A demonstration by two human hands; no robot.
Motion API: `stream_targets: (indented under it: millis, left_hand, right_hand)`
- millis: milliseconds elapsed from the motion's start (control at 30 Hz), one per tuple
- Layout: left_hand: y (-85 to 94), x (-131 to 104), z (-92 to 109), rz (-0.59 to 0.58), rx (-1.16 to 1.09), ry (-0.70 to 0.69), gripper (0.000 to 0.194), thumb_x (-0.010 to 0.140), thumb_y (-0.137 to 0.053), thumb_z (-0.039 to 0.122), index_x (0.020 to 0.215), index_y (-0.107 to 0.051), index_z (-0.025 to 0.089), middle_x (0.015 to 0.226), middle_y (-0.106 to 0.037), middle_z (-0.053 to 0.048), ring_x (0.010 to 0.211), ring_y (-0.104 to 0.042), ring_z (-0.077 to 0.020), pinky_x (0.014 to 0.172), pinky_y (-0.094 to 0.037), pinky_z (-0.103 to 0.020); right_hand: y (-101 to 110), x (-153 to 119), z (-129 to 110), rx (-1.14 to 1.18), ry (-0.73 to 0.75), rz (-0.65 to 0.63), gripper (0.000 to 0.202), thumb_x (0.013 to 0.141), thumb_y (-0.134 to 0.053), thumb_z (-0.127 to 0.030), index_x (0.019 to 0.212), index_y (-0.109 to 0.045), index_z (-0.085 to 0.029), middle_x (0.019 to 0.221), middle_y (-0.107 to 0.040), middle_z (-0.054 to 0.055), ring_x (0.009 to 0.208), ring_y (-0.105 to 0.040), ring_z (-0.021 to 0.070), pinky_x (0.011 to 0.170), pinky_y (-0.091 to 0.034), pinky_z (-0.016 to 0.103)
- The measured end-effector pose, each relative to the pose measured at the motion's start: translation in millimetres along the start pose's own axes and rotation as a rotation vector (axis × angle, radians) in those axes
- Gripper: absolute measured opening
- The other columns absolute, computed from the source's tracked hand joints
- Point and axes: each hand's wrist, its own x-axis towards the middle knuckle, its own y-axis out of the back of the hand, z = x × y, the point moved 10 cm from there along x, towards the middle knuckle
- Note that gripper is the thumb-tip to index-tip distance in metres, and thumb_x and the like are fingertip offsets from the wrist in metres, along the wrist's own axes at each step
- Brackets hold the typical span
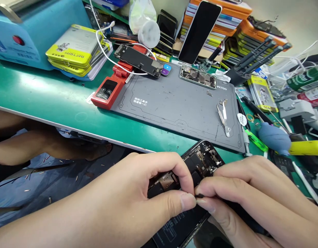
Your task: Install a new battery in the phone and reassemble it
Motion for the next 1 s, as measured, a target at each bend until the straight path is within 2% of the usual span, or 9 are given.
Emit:
stream_targets:
  millis: [100,233,367,467,600,700,800,900,1000]
  left_hand:
    - [0.0,0,1,-0.003,0.025,-0.003,0.008,0.106,-0.077,0.039,0.101,-0.075,0.033,0.097,-0.077,0.010,0.093,-0.067,-0.0149,0.078,-0.048,-0.027]
    - [1.4,1,2,0.006,0.001,-0.002,0.009,0.106,-0.077,0.037,0.099,-0.075,0.033,0.096,-0.076,0.011,0.093,-0.067,-0.0140,0.079,-0.048,-0.026]
    - [1.1,1,3,-0.005,-0.033,0.001,0.009,0.105,-0.078,0.036,0.098,-0.074,0.032,0.097,-0.076,0.012,0.094,-0.066,-0.0131,0.082,-0.048,-0.025]
    - [2.4,1,2,0.003,-0.029,0.020,0.009,0.105,-0.078,0.035,0.097,-0.074,0.032,0.095,-0.074,0.012,0.092,-0.065,-0.0127,0.079,-0.047,-0.025]
    - [2.0,2,4,-0.005,-0.051,0.010,0.009,0.104,-0.077,0.032,0.096,-0.074,0.031,0.092,-0.073,0.011,0.089,-0.063,-0.0126,0.077,-0.046,-0.025]
    - [0.9,2,0,-0.012,-0.079,0.023,0.008,0.104,-0.079,0.033,0.097,-0.074,0.031,0.095,-0.074,0.009,0.093,-0.065,-0.0145,0.080,-0.048,-0.026]
    - [0.5,1,-4,-0.007,-0.091,0.028,0.008,0.104,-0.079,0.036,0.099,-0.075,0.032,0.099,-0.076,0.009,0.096,-0.066,-0.0156,0.082,-0.049,-0.028]
    - [-0.9,1,-3,-0.019,-0.093,0.020,0.008,0.104,-0.079,0.035,0.099,-0.074,0.032,0.099,-0.075,0.009,0.096,-0.066,-0.0153,0.082,-0.049,-0.028]
    - [1.9,2,2,-0.004,-0.094,0.030,0.009,0.104,-0.079,0.034,0.096,-0.074,0.030,0.097,-0.074,0.008,0.095,-0.064,-0.0150,0.081,-0.048,-0.026]
  right_hand:
    - [-3,6,-4,-0.001,-0.019,0.011,0.021,0.101,-0.084,-0.053,0.105,-0.085,-0.033,0.094,-0.075,0.007,0.094,-0.074,0.0324,0.073,-0.061,0.043]
    - [-2,9,-4,0.000,-0.019,0.018,0.021,0.101,-0.084,-0.054,0.106,-0.086,-0.034,0.094,-0.075,0.008,0.095,-0.075,0.0333,0.073,-0.062,0.044]
    - [2,2,-1,0.011,0.031,-0.018,0.006,0.102,-0.083,-0.033,0.108,-0.083,-0.033,0.094,-0.076,0.005,0.089,-0.074,0.0277,0.068,-0.061,0.039]
    - [2,-3,-1,0.021,0.067,-0.062,0.020,0.101,-0.078,-0.016,0.113,-0.078,-0.032,0.097,-0.075,0.002,0.087,-0.072,0.0219,0.065,-0.059,0.033]
    - [1,1,0,-0.007,0.006,-0.044,0.005,0.103,-0.081,-0.031,0.108,-0.082,-0.034,0.094,-0.076,0.004,0.087,-0.074,0.0283,0.067,-0.061,0.039]
    - [-2,7,-3,-0.025,-0.024,-0.006,0.016,0.101,-0.084,-0.049,0.105,-0.085,-0.034,0.093,-0.076,0.007,0.091,-0.076,0.0329,0.070,-0.062,0.044]
    - [-3,9,-4,-0.023,-0.028,0.014,0.022,0.099,-0.085,-0.056,0.104,-0.086,-0.035,0.093,-0.076,0.007,0.093,-0.075,0.0339,0.072,-0.063,0.045]
    - [-1,6,-1,-0.014,-0.026,0.010,0.018,0.100,-0.085,-0.052,0.103,-0.085,-0.034,0.093,-0.076,0.007,0.091,-0.075,0.0324,0.069,-0.062,0.043]
    - [2,1,-1,0.006,0.012,-0.018,0.003,0.102,-0.083,-0.035,0.104,-0.081,-0.033,0.092,-0.075,0.004,0.087,-0.072,0.0263,0.064,-0.060,0.036]
